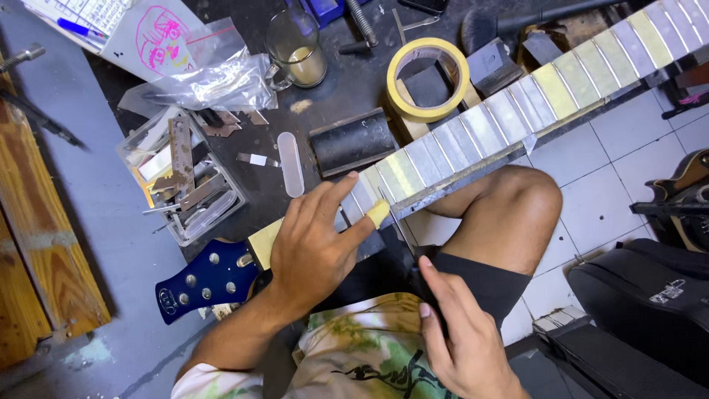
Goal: The person uses a small metal file to smooth the edges of the frets on a guitar neck. The frets are partially covered with masking tape to protect the fretboard. The person holds the neck steady with one hand and files the fret edges with the other.
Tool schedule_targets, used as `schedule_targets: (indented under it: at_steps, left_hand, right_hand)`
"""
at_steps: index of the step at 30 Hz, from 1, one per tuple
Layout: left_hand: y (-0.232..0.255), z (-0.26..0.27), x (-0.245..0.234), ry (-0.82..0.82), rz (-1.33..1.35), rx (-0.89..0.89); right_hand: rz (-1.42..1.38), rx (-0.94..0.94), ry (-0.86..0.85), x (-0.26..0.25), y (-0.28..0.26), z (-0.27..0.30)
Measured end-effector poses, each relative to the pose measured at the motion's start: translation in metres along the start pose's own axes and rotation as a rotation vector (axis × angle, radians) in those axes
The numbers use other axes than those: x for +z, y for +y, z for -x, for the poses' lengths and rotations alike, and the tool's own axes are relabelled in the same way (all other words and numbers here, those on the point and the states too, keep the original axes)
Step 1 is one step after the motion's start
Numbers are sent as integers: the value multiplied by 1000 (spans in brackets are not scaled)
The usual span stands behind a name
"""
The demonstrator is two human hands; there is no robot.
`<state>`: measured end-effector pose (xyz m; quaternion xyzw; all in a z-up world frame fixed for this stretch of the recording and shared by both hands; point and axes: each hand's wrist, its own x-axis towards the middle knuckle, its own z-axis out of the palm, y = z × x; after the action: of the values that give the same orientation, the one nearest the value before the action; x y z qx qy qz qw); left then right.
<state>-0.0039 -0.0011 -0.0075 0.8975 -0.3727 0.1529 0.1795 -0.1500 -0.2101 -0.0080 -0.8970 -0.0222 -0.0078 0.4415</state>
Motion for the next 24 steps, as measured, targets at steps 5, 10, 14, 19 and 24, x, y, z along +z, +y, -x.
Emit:
schedule_targets:
  at_steps: [5, 10, 14, 19, 24]
  left_hand:
    - [-1, 2, 1, -33, -16, -12]
    - [1, -1, -2, -110, -26, -36]
    - [2, -5, -4, -89, -31, -49]
    - [3, -7, -5, -75, -29, -57]
    - [2, -8, -4, -75, -35, -53]
  right_hand:
    - [27, -51, 96, 5, 5, 9]
    - [212, -33, 125, 1, 5, 14]
    - [366, -2, 154, 4, 6, 18]
    - [538, -117, 124, 9, 7, -7]
    - [576, -28, 114, 10, 11, 28]
